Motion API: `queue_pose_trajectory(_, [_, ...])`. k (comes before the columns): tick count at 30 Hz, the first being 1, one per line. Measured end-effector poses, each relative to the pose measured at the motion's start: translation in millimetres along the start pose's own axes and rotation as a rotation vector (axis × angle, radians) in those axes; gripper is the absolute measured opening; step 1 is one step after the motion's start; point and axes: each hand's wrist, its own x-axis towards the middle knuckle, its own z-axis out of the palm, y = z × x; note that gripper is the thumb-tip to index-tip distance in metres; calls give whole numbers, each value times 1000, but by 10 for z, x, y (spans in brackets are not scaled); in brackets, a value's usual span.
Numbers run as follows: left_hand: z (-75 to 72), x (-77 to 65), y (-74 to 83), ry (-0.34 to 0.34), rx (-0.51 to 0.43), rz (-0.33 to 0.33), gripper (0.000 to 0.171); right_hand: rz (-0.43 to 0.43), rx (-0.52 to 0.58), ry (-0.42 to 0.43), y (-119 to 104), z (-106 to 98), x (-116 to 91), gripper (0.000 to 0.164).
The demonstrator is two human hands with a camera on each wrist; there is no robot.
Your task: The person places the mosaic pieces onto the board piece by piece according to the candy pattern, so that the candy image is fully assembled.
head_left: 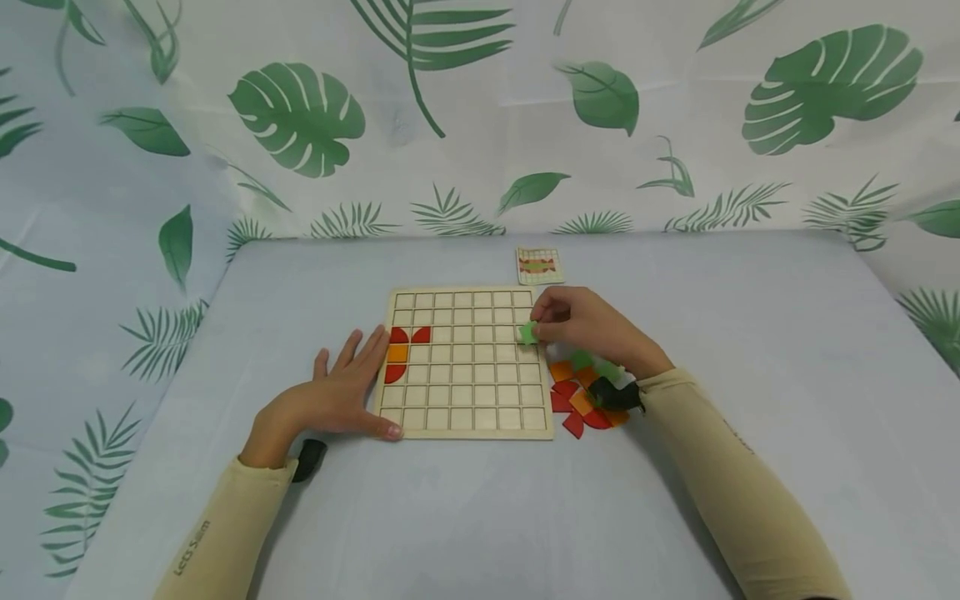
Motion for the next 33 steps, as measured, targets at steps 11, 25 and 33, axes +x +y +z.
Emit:
queue_pose_trajectory(11, [2, -16, 3, -7, 6, 1, 142, 14, 227, 1, -139, 343, 65, 15])
queue_pose_trajectory(25, [-2, 16, -14, 5, 19, -9, 142, 31, 232, 40, -321, 548, 144, 14])
queue_pose_trajectory(33, [5, 35, -22, -1, 9, -10, 141, 45, 308, 45, -519, 781, 364, 11])
